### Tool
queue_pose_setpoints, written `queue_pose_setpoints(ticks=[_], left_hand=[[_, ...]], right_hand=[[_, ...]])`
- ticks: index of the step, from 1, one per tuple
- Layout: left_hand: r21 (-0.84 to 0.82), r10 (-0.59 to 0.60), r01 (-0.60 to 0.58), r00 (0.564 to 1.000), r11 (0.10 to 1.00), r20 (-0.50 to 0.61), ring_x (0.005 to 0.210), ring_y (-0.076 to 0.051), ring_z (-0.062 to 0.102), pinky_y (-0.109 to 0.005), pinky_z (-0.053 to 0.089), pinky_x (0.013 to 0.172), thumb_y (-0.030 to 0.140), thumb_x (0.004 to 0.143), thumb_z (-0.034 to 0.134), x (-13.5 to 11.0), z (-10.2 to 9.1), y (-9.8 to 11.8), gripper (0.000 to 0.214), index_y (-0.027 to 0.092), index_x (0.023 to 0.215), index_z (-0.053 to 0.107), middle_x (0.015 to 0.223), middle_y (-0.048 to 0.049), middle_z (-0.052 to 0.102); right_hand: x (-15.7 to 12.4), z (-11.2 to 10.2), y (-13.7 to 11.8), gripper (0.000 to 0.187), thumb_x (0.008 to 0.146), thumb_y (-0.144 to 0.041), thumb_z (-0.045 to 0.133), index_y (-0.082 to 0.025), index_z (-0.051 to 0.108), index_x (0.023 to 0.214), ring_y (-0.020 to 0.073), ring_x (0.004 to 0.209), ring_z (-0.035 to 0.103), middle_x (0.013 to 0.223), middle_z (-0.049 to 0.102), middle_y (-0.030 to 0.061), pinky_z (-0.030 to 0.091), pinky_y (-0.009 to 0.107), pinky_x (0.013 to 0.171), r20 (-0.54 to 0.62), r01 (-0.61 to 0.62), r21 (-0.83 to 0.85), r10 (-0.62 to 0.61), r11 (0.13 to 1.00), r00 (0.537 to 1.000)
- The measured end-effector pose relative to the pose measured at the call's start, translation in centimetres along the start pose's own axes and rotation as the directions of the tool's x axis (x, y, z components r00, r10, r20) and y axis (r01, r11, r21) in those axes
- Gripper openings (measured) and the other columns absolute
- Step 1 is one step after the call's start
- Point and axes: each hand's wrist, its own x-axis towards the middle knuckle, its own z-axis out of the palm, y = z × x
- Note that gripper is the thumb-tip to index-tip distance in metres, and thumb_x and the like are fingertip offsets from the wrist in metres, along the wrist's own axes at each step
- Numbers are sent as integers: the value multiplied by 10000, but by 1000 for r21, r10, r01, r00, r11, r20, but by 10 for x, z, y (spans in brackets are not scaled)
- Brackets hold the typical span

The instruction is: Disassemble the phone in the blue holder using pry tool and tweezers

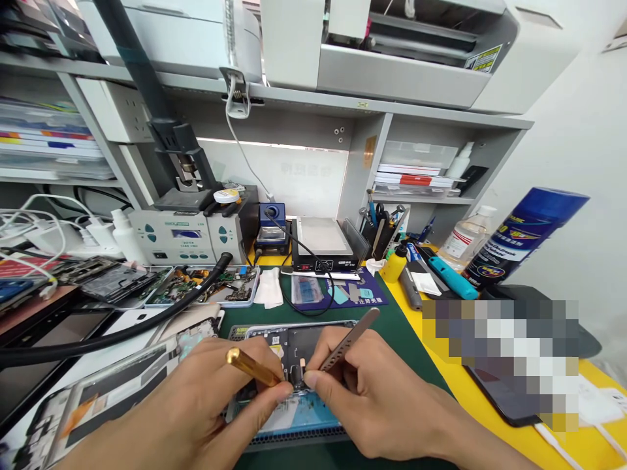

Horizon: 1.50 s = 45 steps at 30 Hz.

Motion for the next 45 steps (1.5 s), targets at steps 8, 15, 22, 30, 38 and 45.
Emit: queue_pose_setpoints(ticks=[8, 15, 22, 30, 38, 45], left_hand=[[-29, -21, 21, 1000, 999, 14, 823, -233, 675, -393, 587, 795, 259, 1066, 527, 2, -2, 1, 127, 219, 1044, 645, 930, -17, 709], [-51, -42, 44, 999, 998, 34, 832, -239, 677, -390, 581, 786, 256, 1051, 543, 2, -2, 1, 118, 221, 1017, 651, 924, -14, 719], [-50, -82, 86, 994, 995, 66, 940, -237, 672, -388, 584, 853, 291, 1073, 526, -3, -1, 1, 127, 245, 1087, 643, 995, -10, 709], [-46, -83, 86, 994, 995, 72, 896, -245, 676, -391, 579, 798, 286, 1069, 526, 2, -2, 1, 118, 239, 1071, 634, 986, -15, 715], [-59, -53, 58, 996, 997, 70, 840, -243, 666, -392, 563, 773, 262, 1061, 527, 2, -1, 2, 119, 219, 1049, 637, 950, -22, 707], [-67, -60, 66, 994, 996, 92, 838, -243, 659, -390, 545, 773, 263, 1065, 523, 1, -3, 2, 118, 222, 1040, 631, 948, -15, 706]], right_hand=[[-2, 0, 0, 222, 1074, -370, 504, -251, 577, 901, 193, 710, 538, 829, 574, 4, 451, 310, 645, -4, 45, -76, -46, 996, 999], [-2, 1, -3, 175, 1060, -313, 511, -248, 570, 909, 186, 701, 543, 839, 575, 7, 454, 305, 630, -6, 125, -125, -126, 984, 992], [0, 2, 1, 223, 1067, -353, 505, -240, 570, 885, 182, 684, 517, 808, 553, 4, 436, 300, 607, -30, 98, -42, -99, 994, 995], [-3, 4, 2, 218, 1066, -355, 524, -238, 583, 892, 186, 708, 542, 838, 579, 13, 451, 306, 639, -18, 107, -46, -108, 993, 994], [1, 4, 0, 205, 1066, -337, 530, -243, 582, 891, 185, 714, 542, 836, 589, 8, 452, 303, 647, -16, 108, -49, -109, 993, 994], [-3, 2, -2, 158, 1055, -271, 531, -243, 567, 903, 174, 703, 529, 841, 583, 3, 434, 296, 632, 1, 155, -59, -155, 986, 988]])
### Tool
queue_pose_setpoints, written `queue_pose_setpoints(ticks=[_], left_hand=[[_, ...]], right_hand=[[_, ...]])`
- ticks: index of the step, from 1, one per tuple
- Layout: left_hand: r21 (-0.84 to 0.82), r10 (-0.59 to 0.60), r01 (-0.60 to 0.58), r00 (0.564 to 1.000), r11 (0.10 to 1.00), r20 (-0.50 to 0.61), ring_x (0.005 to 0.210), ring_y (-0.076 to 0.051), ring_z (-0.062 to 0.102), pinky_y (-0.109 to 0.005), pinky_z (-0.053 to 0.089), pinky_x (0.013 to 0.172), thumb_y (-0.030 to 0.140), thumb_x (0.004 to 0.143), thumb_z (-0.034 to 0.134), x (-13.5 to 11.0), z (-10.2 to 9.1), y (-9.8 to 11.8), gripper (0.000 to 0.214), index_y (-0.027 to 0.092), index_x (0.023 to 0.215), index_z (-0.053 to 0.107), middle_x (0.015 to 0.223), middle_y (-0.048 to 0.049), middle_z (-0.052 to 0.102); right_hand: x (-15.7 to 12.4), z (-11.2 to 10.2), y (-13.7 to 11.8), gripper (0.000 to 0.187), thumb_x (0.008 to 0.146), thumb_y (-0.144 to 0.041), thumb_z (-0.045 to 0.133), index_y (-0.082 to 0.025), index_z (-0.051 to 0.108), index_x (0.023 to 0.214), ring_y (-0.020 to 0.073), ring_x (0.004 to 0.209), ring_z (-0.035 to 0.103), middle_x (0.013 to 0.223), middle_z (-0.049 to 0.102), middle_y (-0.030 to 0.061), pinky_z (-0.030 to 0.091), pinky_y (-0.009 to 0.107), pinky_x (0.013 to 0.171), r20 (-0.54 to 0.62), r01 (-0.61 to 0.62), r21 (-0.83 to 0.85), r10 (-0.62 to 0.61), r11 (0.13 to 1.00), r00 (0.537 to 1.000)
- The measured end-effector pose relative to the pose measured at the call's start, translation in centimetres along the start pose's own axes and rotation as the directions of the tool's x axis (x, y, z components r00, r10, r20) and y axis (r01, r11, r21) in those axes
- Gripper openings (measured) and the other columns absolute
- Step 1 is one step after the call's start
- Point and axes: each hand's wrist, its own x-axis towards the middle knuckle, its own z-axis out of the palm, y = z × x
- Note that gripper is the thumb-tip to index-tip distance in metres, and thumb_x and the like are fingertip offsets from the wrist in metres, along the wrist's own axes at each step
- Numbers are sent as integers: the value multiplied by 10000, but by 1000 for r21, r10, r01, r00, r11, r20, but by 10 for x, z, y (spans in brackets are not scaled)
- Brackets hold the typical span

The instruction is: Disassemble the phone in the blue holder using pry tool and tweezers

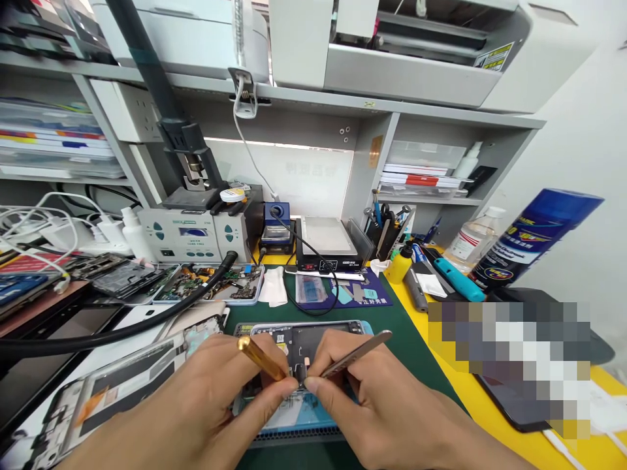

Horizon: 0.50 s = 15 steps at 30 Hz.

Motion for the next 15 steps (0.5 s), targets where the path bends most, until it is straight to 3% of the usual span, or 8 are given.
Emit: queue_pose_setpoints(ticks=[11, 15], left_hand=[[2, -63, 63, 997, 998, 36, 918, -255, 654, -390, 541, 812, 306, 1082, 492, 0, 1, -1, 139, 245, 1082, 617, 1023, -22, 701], [5, -32, 32, 999, 999, 20, 869, -248, 656, -392, 530, 794, 305, 1081, 500, 1, 1, -2, 148, 232, 1048, 624, 995, -19, 705]], right_hand=[[1, 2, 3, 207, 1063, -334, 517, -241, 563, 884, 182, 700, 521, 822, 556, 1, 436, 304, 626, -20, -31, 14, 31, 999, 999], [0, 3, 4, 192, 1061, -338, 540, -238, 597, 907, 182, 720, 551, 848, 596, 10, 448, 299, 637, -29, -24, 21, 24, 999, 999]])
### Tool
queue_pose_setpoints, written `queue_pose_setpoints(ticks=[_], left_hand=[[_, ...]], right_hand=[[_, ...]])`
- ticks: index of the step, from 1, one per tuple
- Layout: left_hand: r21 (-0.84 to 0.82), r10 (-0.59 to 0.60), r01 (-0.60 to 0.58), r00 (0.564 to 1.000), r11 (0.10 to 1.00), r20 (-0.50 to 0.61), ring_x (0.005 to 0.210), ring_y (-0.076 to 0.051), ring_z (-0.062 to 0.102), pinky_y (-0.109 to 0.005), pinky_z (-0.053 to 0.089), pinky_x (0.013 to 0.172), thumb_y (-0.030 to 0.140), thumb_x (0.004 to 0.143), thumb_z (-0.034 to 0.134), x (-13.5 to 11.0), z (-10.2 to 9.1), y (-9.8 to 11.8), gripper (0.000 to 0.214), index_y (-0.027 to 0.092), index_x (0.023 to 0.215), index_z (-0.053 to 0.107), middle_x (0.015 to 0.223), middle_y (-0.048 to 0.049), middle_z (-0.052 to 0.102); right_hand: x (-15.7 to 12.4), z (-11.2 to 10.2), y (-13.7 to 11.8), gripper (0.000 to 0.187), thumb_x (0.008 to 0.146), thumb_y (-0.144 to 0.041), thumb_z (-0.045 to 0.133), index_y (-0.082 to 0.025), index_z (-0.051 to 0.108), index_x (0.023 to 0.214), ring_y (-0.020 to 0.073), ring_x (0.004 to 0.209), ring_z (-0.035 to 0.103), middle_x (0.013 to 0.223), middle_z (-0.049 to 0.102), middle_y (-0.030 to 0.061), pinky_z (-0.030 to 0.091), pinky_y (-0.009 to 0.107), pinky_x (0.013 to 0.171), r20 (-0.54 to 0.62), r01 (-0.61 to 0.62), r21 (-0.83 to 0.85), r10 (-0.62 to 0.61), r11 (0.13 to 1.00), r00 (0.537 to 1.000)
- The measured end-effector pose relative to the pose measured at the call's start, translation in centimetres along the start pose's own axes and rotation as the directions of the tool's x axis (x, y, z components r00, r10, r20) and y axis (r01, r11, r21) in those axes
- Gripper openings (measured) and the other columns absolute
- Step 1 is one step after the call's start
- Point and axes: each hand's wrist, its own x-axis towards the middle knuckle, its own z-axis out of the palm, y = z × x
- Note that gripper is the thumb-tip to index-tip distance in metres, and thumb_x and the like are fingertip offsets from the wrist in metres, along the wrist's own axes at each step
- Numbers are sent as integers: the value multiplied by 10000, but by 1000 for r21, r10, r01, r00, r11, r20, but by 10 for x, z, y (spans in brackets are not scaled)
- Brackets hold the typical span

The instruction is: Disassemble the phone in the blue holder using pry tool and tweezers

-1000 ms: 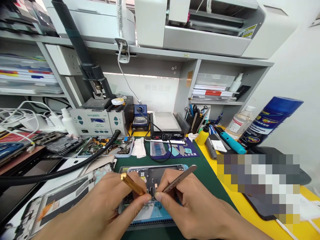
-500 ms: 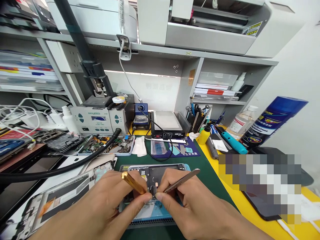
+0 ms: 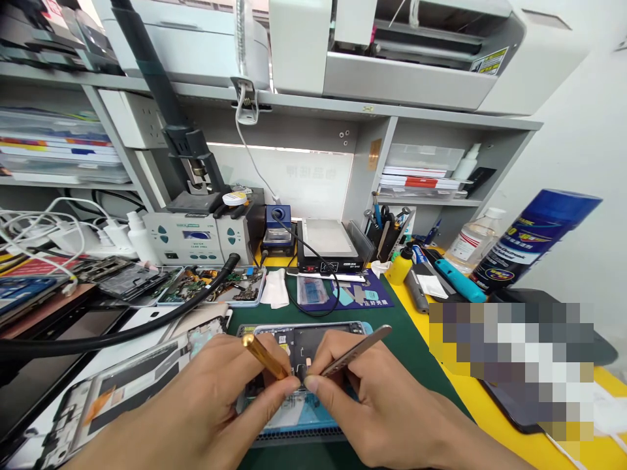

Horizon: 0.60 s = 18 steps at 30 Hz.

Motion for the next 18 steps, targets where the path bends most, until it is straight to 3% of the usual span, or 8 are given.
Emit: queue_pose_setpoints(ticks=[18], left_hand=[[8, 19, -20, 999, 1000, 27, 870, -239, 655, -381, 484, 797, 322, 1095, 483, -4, 1, -2, 147, 239, 1021, 580, 1002, -6, 695]], right_hand=[[3, 5, -4, 178, 1061, -310, 543, -239, 659, 947, 201, 805, 670, 887, 678, 27, 542, 319, 727, -9, 14, -8, -14, 1000, 1000]])
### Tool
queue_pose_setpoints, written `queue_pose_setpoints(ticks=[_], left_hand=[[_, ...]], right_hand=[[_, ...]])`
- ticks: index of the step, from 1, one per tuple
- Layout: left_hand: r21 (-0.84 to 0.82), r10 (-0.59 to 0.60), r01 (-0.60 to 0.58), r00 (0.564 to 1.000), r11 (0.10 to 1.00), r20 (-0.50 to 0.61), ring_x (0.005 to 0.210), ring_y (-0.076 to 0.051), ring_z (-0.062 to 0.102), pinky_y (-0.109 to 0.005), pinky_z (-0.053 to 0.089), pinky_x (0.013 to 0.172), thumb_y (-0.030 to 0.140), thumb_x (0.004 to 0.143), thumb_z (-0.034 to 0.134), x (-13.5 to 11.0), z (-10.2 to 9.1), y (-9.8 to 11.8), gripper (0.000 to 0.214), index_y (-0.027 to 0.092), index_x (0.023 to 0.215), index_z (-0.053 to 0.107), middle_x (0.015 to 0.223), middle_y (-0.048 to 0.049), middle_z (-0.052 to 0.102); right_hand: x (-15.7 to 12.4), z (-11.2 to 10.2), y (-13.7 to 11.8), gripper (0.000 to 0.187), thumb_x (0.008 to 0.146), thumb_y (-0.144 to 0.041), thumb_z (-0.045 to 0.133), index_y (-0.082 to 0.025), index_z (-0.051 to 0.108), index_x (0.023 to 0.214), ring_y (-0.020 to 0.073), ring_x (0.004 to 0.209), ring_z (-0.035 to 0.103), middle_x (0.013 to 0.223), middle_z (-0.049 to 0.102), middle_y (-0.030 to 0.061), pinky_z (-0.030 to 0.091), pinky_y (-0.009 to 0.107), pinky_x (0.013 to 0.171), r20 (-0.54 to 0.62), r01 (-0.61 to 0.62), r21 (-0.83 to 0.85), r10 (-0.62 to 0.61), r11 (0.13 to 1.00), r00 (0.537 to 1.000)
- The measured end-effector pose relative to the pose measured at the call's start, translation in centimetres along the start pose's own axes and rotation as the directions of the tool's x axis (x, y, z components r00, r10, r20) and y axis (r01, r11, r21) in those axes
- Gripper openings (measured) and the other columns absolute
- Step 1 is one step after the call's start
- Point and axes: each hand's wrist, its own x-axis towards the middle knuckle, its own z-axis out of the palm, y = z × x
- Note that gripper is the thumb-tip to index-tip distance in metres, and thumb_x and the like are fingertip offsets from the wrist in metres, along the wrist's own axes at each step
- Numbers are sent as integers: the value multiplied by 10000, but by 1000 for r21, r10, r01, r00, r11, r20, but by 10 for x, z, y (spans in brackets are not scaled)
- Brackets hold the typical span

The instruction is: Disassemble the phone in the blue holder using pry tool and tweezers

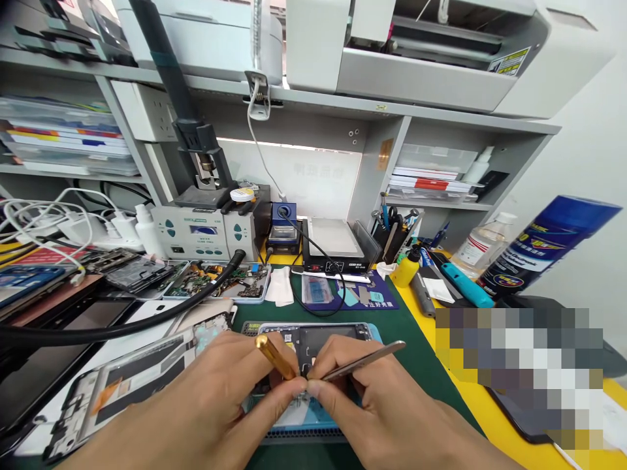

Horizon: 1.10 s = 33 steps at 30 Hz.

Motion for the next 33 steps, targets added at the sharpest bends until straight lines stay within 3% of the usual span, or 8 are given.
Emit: queue_pose_setpoints(ticks=[15, 33], left_hand=[[-49, 24, -29, 995, 998, -94, 864, -201, 677, -353, 497, 803, 291, 1077, 524, 3, -1, -3, 99, 237, 1040, 599, 983, 22, 711], [-64, -9, 7, 1000, 998, -29, 872, -214, 658, -356, 482, 816, 294, 1082, 496, 4, -2, -3, 135, 220, 1060, 607, 1000, -9, 705]], right_hand=[[-2, 3, 6, 193, 1051, -355, 583, -245, 655, 911, 189, 772, 637, 866, 665, 11, 508, 305, 703, 1, -56, 60, 56, 997, 998], [0, 4, 6, 169, 1069, -336, 563, -252, 677, 978, 198, 807, 656, 899, 683, 18, 525, 317, 738, 7, -33, 44, 33, 998, 999]])
